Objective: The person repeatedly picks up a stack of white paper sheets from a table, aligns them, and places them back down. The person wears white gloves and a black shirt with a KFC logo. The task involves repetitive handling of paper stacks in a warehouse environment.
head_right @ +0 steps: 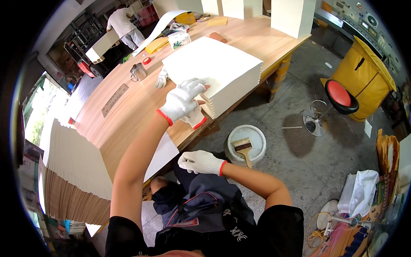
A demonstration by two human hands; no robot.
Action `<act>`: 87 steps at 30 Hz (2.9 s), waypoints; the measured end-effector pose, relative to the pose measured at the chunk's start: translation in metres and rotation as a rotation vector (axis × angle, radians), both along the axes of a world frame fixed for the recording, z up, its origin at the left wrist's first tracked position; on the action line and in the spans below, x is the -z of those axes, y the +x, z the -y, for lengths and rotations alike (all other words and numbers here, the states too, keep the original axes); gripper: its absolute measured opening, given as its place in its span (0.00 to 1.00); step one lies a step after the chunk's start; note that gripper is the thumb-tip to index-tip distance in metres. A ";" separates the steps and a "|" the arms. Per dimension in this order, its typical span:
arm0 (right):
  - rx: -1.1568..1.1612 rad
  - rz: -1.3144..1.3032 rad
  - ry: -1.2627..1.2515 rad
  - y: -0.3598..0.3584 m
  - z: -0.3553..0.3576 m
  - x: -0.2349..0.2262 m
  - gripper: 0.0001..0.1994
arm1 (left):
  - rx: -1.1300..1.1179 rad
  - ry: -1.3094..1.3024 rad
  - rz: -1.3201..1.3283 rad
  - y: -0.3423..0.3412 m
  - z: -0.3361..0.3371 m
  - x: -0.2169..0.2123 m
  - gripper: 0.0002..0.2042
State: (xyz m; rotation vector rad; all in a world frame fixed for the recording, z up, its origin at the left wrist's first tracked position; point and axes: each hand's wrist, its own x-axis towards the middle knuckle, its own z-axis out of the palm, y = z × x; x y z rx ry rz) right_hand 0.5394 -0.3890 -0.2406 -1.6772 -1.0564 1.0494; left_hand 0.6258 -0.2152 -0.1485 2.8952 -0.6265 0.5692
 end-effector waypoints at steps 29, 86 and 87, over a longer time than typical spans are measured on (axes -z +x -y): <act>0.698 1.242 0.065 0.121 0.042 -0.036 0.33 | -0.455 -1.784 -0.529 -0.006 0.034 0.007 0.23; 0.196 1.085 -0.004 0.026 -0.114 0.029 0.42 | -1.061 -0.266 -0.016 -0.361 -0.140 0.122 0.39; 0.184 1.069 0.006 0.027 -0.114 0.028 0.42 | -1.066 -0.292 -0.013 -0.361 -0.140 0.121 0.40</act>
